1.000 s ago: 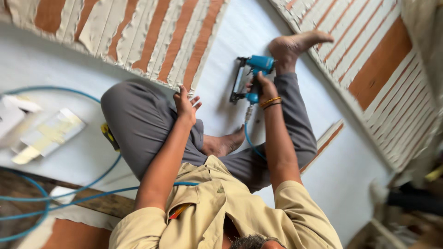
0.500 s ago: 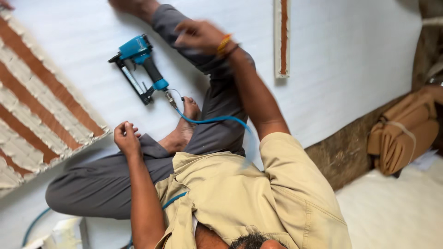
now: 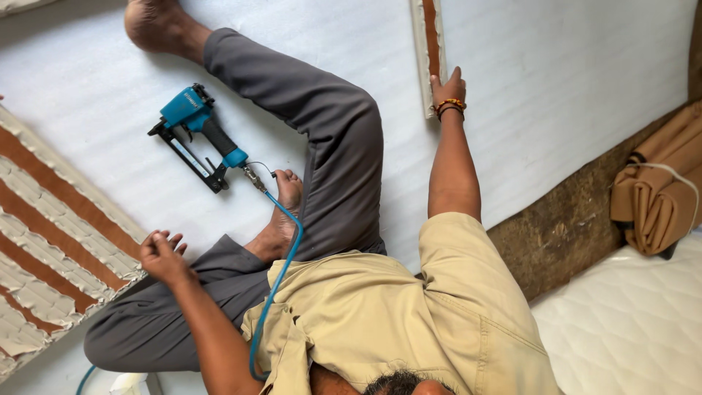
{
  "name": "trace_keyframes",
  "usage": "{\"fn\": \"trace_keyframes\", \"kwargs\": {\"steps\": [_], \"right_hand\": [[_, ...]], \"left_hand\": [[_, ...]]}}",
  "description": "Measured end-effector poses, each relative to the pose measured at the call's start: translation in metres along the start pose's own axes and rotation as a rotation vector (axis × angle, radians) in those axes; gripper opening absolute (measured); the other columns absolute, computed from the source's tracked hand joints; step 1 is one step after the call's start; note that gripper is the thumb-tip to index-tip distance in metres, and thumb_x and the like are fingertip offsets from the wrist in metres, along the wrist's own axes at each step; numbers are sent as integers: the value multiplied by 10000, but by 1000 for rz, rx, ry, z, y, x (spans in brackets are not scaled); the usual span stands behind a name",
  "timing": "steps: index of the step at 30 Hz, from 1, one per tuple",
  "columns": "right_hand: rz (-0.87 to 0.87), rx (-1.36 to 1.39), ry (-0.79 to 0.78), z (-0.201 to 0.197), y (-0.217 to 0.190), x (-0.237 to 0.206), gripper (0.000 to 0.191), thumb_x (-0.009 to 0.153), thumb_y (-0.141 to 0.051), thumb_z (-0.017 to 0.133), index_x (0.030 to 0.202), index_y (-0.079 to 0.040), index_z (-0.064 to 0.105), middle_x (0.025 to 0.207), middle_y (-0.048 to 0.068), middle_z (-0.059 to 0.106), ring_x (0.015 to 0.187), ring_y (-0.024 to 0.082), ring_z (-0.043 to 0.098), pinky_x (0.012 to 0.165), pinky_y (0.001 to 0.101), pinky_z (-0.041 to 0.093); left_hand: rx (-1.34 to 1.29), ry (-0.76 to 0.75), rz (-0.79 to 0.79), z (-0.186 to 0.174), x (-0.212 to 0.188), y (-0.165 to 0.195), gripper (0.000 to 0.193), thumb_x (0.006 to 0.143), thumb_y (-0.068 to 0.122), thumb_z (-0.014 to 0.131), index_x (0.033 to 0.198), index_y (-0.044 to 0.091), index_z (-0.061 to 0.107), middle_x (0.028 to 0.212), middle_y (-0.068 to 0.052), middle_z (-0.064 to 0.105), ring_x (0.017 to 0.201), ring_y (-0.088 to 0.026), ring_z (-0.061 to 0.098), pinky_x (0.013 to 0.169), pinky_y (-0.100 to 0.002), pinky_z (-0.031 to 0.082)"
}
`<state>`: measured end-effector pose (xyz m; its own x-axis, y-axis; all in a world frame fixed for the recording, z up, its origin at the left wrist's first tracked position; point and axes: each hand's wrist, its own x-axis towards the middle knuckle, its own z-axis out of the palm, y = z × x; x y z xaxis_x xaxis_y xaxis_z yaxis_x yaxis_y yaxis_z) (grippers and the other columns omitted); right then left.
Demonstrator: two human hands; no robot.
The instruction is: The person sits on the workshop floor and uses a pneumatic nail gun to fasten light-colored decorative strips onto wooden panels laid around them. They position each strip on a panel, press it flat by hand, and drive nails along it, working through several panels one at a time.
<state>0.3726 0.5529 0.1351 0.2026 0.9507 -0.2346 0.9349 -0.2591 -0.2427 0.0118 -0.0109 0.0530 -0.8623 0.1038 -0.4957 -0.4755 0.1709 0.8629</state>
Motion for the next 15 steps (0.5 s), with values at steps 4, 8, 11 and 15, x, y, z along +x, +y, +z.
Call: {"fn": "trace_keyframes", "kwargs": {"steps": [4,8,11,15], "right_hand": [[-106,148,-44,-3,6,3,822,876,-329,821,1511,-32,393,1468,211,531,1343,345,533,1116,396,452],[-132,212,-39,-7,6,-1,724,825,-256,849,1400,8,498,1348,197,612,1201,308,626,1009,378,507],[-21,286,-206,-7,5,-5,412,873,-240,812,1191,2,711,1099,117,780,973,221,758,912,350,595],[-37,735,-230,3,5,-4,300,840,-162,809,1066,20,732,911,58,784,794,162,740,756,346,630]], "left_hand": [[65,-43,50,-11,-3,14,134,1124,159,553,1199,63,606,1101,-51,678,861,-152,699,641,-287,575],[51,-55,36,-12,-6,16,136,1128,157,558,1194,46,598,1101,-61,680,873,-161,707,661,-294,591],[40,-63,36,-15,-4,12,134,1128,153,562,1193,43,600,1101,-65,676,874,-167,705,662,-296,592],[24,-59,24,-21,3,4,145,1118,159,564,1201,48,605,1107,-62,674,877,-169,714,657,-295,596]]}}
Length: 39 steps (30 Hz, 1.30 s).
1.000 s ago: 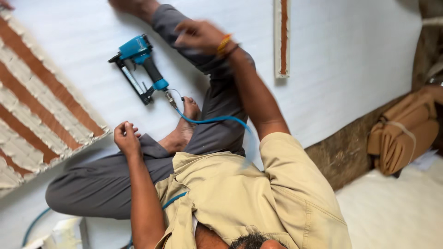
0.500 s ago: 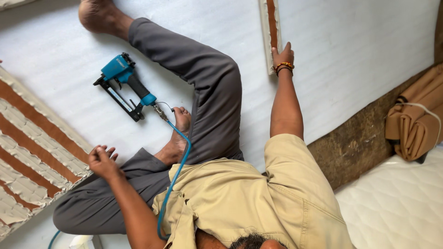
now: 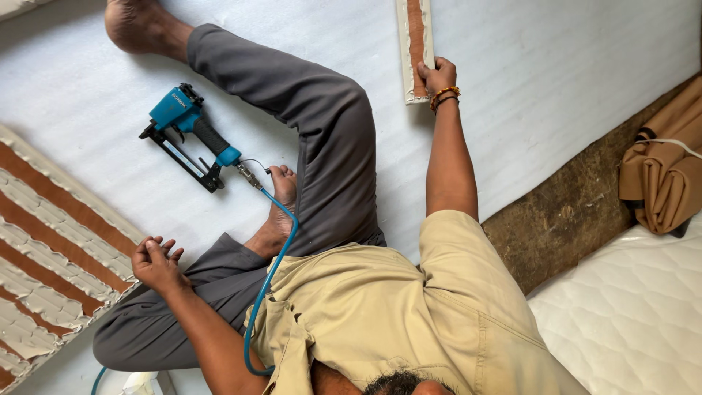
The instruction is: The person sits on the workshop floor and uses a pneumatic nail gun to fasten light-colored decorative strips onto wooden panels laid around them. They position each strip on a panel, press it flat by hand, and drive nails along it, working through several panels one at a time.
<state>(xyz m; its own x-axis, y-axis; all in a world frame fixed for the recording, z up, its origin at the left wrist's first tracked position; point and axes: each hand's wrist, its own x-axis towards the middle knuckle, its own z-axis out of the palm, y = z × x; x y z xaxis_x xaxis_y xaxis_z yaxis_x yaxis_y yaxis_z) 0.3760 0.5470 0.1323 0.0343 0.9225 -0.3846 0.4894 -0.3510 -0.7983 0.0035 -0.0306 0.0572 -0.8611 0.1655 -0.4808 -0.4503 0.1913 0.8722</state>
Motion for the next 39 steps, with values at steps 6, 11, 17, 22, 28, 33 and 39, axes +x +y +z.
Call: {"fn": "trace_keyframes", "kwargs": {"steps": [6,11,17,22,28,33,39], "right_hand": [[-681,-384,-19,2,-33,9,318,898,-166,845,1110,20,699,989,119,742,869,248,690,796,401,566],[-1312,-776,-164,30,-152,-51,403,852,-107,761,1247,-71,692,1169,82,728,1152,289,589,1026,482,383],[-1905,-1007,-304,144,-258,-156,225,997,-192,749,1190,-296,699,1197,-112,715,1266,161,511,1223,466,196],[-1900,-1026,-847,281,-252,-224,263,861,-322,833,1123,-341,807,1033,-104,748,1152,210,558,1155,553,218],[-1744,-463,-649,416,-188,-277,746,861,-374,837,1493,-178,493,1429,181,552,1370,356,468,1141,530,391],[-128,-103,-1090,482,-77,-333,920,868,-400,672,1605,-171,172,1340,187,577,1184,345,630,853,536,566],[-512,-82,-856,521,-45,-342,711,1063,-387,571,1618,-85,245,1396,239,637,1234,341,670,1014,423,549]], "left_hand": [[257,-70,230,-2,18,3,254,1072,113,651,1300,6,618,1132,-85,664,886,-168,641,681,-299,544],[762,32,768,14,4,70,423,1009,120,772,1385,48,590,1448,-186,514,1400,-407,476,1185,-514,416],[962,112,1059,66,-40,153,724,931,453,746,1496,86,482,1522,-238,431,1411,-438,353,1130,-579,312],[831,-217,811,65,-26,143,846,896,517,742,1524,29,455,1324,-183,629,1207,-355,598,953,-565,428],[549,-47,362,23,21,90,555,993,445,633,1392,64,569,1006,-224,737,864,-366,725,744,-470,539],[455,-3,418,6,65,62,485,1051,384,604,1366,18,556,1042,-259,709,936,-442,683,773,-511,550],[781,101,597,-11,153,95,222,1003,187,623,1129,18,690,1040,-193,687,995,-403,651,859,-498,534]]}}
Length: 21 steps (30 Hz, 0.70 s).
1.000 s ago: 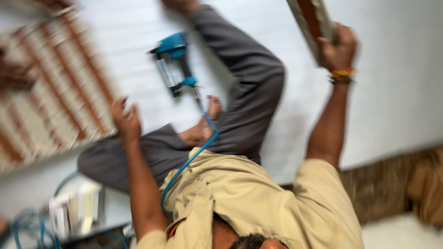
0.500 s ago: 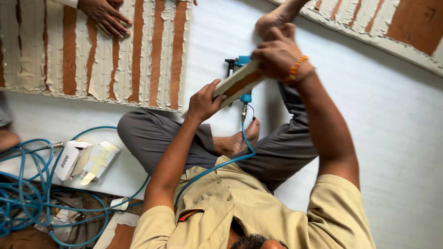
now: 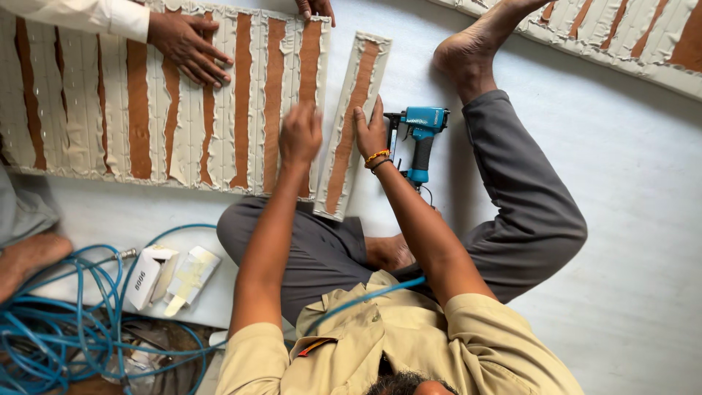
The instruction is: The person sits on the workshop floor and uses a pneumatic nail gun to fasten light-colored decorative strips onto wooden panels laid around them. They position each strip on a panel, press it flat by hand, and drive nails along it, working through several panels one at a time.
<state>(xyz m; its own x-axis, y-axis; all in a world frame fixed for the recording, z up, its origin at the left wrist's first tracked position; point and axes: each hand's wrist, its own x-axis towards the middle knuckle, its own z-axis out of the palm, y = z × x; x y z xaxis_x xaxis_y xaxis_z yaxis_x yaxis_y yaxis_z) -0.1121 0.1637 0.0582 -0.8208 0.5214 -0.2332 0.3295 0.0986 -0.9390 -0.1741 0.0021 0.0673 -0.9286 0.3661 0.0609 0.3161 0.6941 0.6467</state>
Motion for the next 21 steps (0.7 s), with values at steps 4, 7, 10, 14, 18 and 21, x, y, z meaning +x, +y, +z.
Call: {"fn": "trace_keyframes", "kwargs": {"steps": [4,7,10,14,18,21], "right_hand": [[200,-174,-4,9,-1,18,734,1023,-388,520,1625,-87,227,1318,276,645,1175,403,655,984,442,535],[-20,-266,112,22,5,30,664,1062,-354,551,1597,-75,275,1355,293,607,1225,429,620,1025,467,512],[-208,-363,209,34,16,40,611,1084,-323,578,1579,-90,306,1391,303,592,1245,447,611,1034,473,511],[-18,-328,217,42,27,46,635,1041,-304,587,1586,-104,332,1296,263,644,1156,433,654,958,473,531],[29,-356,173,40,29,52,618,1053,-274,563,1603,-113,332,1242,228,679,1108,378,690,943,463,551],[33,-402,159,41,34,56,577,1082,-258,536,1609,-122,344,1171,188,707,1053,320,713,917,440,565]], "left_hand": [[284,-73,168,1,102,-1,481,1054,253,558,1509,97,532,1558,-171,501,1451,-403,431,1147,-586,361],[445,-236,168,11,135,-4,598,1086,465,451,1631,242,346,1700,-75,211,1540,-384,130,1203,-697,107],[483,-379,32,22,138,-9,585,1088,512,336,1653,377,263,1740,46,76,1599,-330,16,1257,-681,-7],[449,-420,16,25,139,-22,575,1124,521,315,1680,395,237,1759,34,77,1622,-340,34,1273,-686,-11],[429,-453,-2,22,137,-23,573,1115,539,313,1669,416,235,1756,35,89,1620,-335,40,1275,-681,-12],[410,-459,-3,21,139,-23,582,1110,564,323,1664,408,239,1752,27,106,1614,-338,40,1273,-679,-13]]}}
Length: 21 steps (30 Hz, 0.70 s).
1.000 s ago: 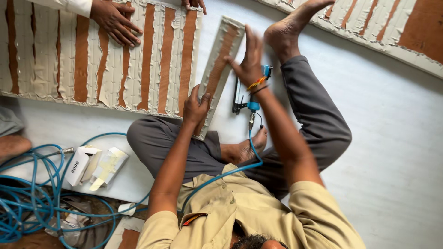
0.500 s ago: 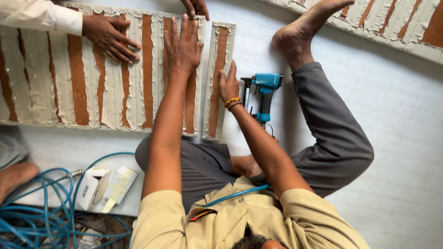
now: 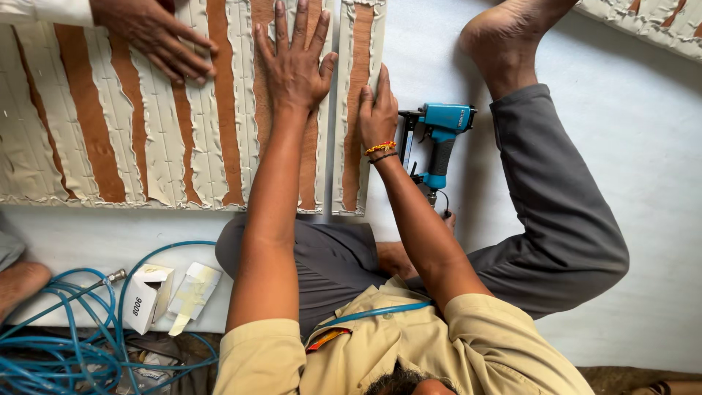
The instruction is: The person sits on the workshop floor and uses a pneumatic nail gun to fasten light-colored decorative strips onto wooden panels laid around them. They position each strip on a panel, press it flat by hand, and drive nails along it, working through several panels one at a time.
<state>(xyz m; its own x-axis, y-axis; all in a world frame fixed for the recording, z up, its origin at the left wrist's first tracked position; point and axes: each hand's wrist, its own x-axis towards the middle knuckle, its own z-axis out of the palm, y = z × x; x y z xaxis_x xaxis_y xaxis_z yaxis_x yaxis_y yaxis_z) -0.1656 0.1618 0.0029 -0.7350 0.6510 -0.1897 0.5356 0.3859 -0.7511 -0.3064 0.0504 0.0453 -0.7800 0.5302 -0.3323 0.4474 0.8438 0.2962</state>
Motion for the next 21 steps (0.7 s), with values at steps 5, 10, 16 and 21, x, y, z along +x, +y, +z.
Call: {"fn": "trace_keyframes", "kwargs": {"steps": [5,10,16,21], "right_hand": [[-64,-35,53,12,9,-1,549,1089,-239,537,1593,-109,362,1092,132,638,914,250,672,811,381,574],[-82,-47,60,18,12,2,543,1094,-226,533,1597,-115,361,1114,97,607,920,196,667,792,350,582],[-55,-50,44,18,11,4,548,1091,-218,518,1605,-125,350,1095,80,611,887,172,663,764,327,589],[-79,-9,41,18,12,4,525,1109,-222,487,1605,-130,343,1117,74,619,917,161,686,788,311,612]], "left_hand": [[-17,-4,-8,1,3,-2,600,1090,574,356,1654,384,272,1744,11,134,1604,-345,46,1260,-683,-20],[-28,38,8,4,3,-4,595,1110,570,379,1662,369,286,1748,-1,153,1608,-354,68,1264,-687,-12],[-28,35,10,5,4,-3,601,1109,561,396,1663,362,278,1748,0,158,1606,-352,74,1257,-695,-7],[-33,18,2,4,4,-2,606,1113,573,382,1670,370,255,1752,0,138,1611,-336,60,1265,-690,-17]]}}
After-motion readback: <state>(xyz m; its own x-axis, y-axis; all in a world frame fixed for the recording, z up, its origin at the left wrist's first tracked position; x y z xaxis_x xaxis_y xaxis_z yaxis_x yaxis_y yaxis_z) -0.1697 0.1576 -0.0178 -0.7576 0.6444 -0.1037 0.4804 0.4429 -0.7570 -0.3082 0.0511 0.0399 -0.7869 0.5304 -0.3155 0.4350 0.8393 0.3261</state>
